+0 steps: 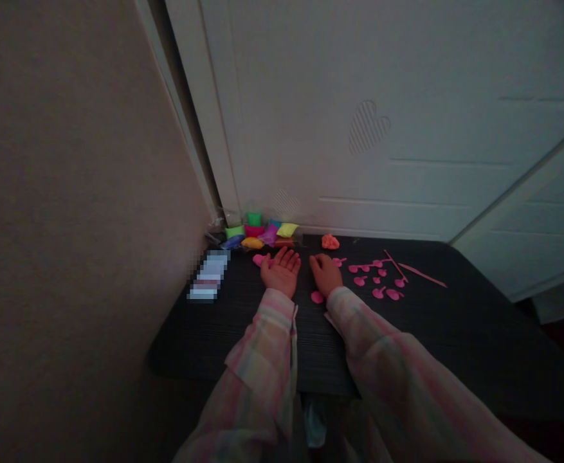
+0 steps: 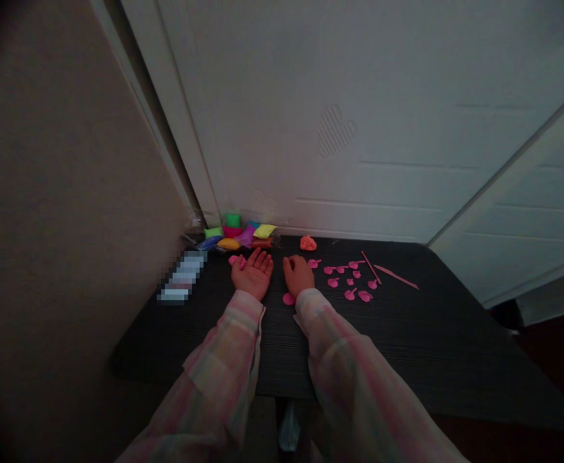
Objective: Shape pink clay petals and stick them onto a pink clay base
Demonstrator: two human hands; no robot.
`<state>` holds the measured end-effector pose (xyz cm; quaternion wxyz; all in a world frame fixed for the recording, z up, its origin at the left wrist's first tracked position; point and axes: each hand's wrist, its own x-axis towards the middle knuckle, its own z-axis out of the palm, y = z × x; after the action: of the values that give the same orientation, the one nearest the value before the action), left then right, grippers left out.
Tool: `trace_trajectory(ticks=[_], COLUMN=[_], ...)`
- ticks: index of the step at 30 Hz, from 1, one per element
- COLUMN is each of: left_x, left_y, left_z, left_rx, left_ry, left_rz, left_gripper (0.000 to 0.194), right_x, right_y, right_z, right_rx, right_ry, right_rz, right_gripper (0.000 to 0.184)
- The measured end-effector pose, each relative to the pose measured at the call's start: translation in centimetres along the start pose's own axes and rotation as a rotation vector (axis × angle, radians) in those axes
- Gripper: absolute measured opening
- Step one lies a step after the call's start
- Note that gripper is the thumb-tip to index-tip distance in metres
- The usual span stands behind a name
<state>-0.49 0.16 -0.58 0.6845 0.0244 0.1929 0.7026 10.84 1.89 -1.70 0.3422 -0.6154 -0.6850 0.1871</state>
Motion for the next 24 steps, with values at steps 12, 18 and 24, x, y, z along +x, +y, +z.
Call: trace_trajectory(ticks=[12,18,24], left_x=[-0.2,-0.4,-0.1], left_y=[0.3,1.4,0.8], left_z=[0.2,0.0,0.1], left_rx=[0.301,0.41,0.509], left_ry=[-0.003,-0.056,-0.08], left_rz=[-0.034,-0.069,-0.068], left_gripper=[0.017,0.021,0.021], right_x=[-2.5,-3.2,-2.9], right_y=[0.7,1.2,1.5], right_z=[-2.5,-3.3,-4.5], right_rx=[0.221,0.112,0.063], right_ry=[-0.168,-0.271,-0.444], right_rz=[-0.123,-0.281,-0.34], right_gripper=[0.02,0.019,0.018])
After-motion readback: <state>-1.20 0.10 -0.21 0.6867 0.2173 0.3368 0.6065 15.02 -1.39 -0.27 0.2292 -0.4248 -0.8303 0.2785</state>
